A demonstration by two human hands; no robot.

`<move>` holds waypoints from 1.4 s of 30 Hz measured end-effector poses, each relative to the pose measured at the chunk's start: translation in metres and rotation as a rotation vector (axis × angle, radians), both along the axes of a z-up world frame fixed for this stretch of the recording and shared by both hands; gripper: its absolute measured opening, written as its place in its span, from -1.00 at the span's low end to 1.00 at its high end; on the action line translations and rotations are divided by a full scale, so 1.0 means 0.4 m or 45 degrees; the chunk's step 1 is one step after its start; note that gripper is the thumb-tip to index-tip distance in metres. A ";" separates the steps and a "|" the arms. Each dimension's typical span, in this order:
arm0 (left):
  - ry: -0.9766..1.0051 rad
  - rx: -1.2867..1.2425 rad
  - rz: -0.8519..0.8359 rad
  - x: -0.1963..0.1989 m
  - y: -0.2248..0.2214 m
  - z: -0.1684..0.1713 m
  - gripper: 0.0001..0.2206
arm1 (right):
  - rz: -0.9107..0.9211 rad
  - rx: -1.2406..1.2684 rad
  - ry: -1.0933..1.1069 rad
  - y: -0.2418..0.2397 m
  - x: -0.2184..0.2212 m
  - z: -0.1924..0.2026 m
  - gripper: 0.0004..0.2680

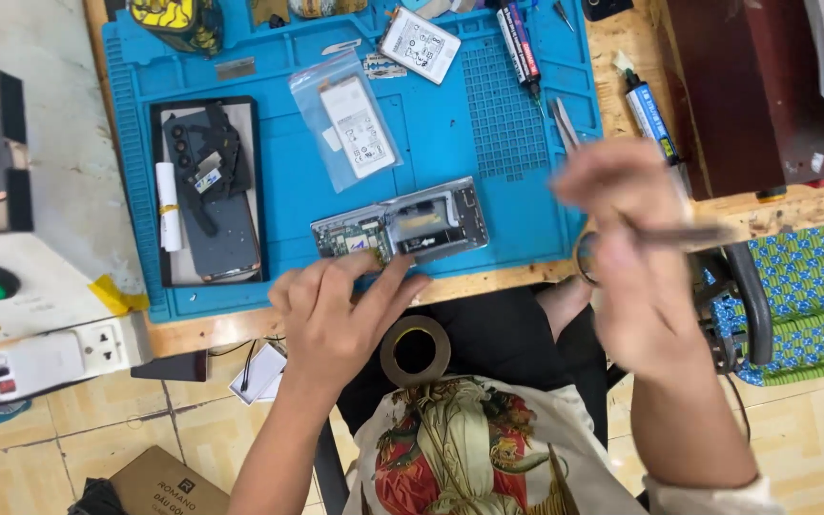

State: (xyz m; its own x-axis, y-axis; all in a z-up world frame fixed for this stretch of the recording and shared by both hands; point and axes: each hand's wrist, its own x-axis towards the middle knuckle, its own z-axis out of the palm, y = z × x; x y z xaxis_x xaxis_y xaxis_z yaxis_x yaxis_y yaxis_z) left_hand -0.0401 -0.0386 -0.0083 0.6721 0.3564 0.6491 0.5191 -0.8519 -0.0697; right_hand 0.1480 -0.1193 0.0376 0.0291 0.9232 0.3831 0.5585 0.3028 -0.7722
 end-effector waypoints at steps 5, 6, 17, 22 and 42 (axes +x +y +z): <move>0.112 -0.115 -0.058 0.011 0.006 -0.012 -0.87 | -0.586 0.105 0.969 -0.093 -0.097 -0.074 -0.75; 0.127 -0.137 -0.061 0.012 0.011 -0.014 -0.87 | -0.598 0.082 0.979 -0.095 -0.101 -0.089 -0.75; 0.304 -0.180 -0.238 0.022 0.047 0.010 -0.88 | -0.362 -0.377 1.045 -0.098 -0.099 -0.096 -0.91; 0.252 -0.271 -0.234 0.032 0.046 0.019 -0.97 | -0.469 -0.326 0.544 -0.097 -0.080 -0.127 -0.84; 0.473 -0.196 -0.090 0.044 0.024 0.033 -0.77 | -0.597 -0.169 0.112 -0.024 -0.115 -0.114 -0.90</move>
